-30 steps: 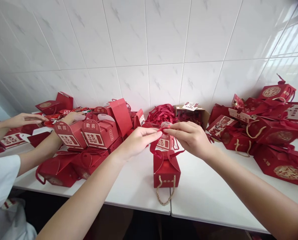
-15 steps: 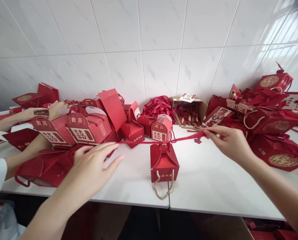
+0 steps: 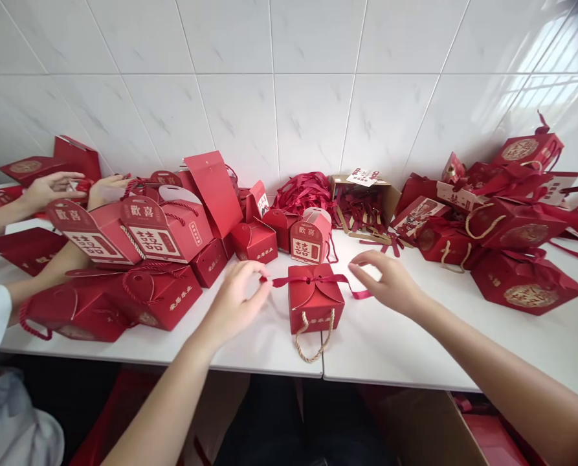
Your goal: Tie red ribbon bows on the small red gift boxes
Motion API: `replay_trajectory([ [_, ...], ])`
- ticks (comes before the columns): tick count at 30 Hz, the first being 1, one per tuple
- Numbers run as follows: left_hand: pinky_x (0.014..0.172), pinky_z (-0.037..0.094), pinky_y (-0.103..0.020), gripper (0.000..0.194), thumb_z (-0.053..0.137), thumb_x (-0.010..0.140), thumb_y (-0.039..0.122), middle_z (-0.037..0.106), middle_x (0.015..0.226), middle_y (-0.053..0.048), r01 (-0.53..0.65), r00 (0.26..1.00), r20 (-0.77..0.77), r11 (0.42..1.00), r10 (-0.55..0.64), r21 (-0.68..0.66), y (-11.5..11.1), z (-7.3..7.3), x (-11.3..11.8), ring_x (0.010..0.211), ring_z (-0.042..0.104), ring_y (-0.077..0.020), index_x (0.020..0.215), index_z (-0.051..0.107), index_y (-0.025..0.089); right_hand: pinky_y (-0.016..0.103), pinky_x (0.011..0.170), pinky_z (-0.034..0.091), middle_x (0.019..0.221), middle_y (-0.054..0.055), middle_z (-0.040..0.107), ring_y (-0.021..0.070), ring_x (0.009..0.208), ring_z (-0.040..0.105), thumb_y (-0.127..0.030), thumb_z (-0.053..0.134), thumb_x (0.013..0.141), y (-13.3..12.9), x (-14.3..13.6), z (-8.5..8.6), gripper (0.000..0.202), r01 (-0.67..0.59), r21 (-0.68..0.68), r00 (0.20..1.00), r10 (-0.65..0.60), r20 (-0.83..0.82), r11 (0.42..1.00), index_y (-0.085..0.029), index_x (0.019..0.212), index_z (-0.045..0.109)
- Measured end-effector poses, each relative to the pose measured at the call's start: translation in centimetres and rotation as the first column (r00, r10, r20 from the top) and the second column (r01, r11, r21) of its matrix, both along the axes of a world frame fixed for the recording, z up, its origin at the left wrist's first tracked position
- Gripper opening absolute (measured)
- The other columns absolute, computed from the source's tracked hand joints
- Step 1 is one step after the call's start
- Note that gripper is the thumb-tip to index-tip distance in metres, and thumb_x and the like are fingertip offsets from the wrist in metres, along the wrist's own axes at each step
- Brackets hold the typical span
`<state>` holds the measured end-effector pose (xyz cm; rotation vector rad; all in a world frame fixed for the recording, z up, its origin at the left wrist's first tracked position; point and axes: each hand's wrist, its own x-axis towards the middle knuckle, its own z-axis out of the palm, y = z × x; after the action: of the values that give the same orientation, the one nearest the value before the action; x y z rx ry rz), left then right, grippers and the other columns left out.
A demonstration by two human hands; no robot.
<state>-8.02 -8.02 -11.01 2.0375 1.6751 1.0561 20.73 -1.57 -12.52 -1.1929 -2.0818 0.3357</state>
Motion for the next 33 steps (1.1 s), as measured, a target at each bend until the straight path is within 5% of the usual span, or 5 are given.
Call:
replay_trajectory([
  [9, 0.081, 0.04, -0.03, 0.018, 0.056, 0.076, 0.022, 0.042, 0.08, 0.003, 0.091, 0.938, 0.34, 0.995, -0.071, -0.042, 3.6, -3.1, 4.2, 0.077, 0.046, -0.0141, 0.079, 0.038, 0.022, 0.024, 0.051, 0.038, 0.068, -0.006, 0.042, 0.0098, 0.055, 0.044, -0.056, 0.049, 0.086, 0.5, -4.0, -2.3, 0.037, -0.25, -0.399, 0.932, 0.107, -0.347, 0.882, -0.022, 0.076, 0.038],
  [16, 0.066, 0.04, -0.026, 0.022, 0.056, 0.079, 0.032, 0.044, 0.079, 0.003, 0.137, 0.918, 0.393, 0.972, -0.053, -0.189, 3.7, -3.4, 3.8, 0.072, 0.048, -0.014, 0.084, 0.036, 0.023, 0.024, 0.051, 0.031, 0.062, -0.005, 0.041, 0.0102, 0.056, 0.036, -0.055, 0.05, 0.086, 0.5, -3.9, -2.5, 0.039, -0.228, -0.36, 0.942, 0.112, -0.315, 0.905, -0.021, 0.071, 0.04],
  [20, 0.06, 0.032, -0.027, 0.035, 0.054, 0.082, 0.046, 0.038, 0.065, 0.004, 0.155, 0.974, 0.2, 0.956, -0.106, -0.25, 3.0, -2.3, 2.8, 0.063, 0.041, -0.0142, 0.065, 0.035, 0.021, 0.025, 0.051, 0.028, 0.057, -0.004, 0.041, 0.0104, 0.054, 0.034, -0.054, 0.052, 0.085, 0.4, -3.2, -2.1, 0.041, -0.177, -0.376, 0.971, 0.1, -0.216, 0.91, -0.02, 0.064, 0.045],
  [28, 0.056, 0.032, -0.026, 0.031, 0.049, 0.085, 0.044, 0.047, 0.061, 0.002, 0.032, 0.986, 0.164, 0.963, 0.012, -0.267, 2.2, -2.0, -0.1, 0.058, 0.044, -0.0158, 0.064, 0.048, 0.022, 0.024, 0.051, 0.031, 0.061, -0.003, 0.041, 0.0102, 0.055, 0.033, -0.02, 0.052, 0.08, -1.0, -1.7, -0.4, 0.019, -0.269, -0.071, 0.952, 0.254, -0.168, 0.961, -0.021, 0.066, 0.039],
  [33, 0.059, 0.039, -0.024, 0.02, 0.057, 0.079, 0.033, 0.063, 0.068, 0.0, 0.256, 0.965, 0.096, 0.782, -0.246, -0.569, 2.6, 0.2, -1.9, 0.064, 0.054, -0.0169, 0.067, 0.068, 0.022, 0.028, 0.06, 0.043, 0.073, 0.007, 0.052, 0.0146, 0.065, 0.048, -0.008, 0.049, 0.076, -2.1, -1.9, 0.4, 0.02, -0.206, 0.208, 0.969, 0.169, 0.18, 0.956, -0.017, 0.057, 0.049],
])
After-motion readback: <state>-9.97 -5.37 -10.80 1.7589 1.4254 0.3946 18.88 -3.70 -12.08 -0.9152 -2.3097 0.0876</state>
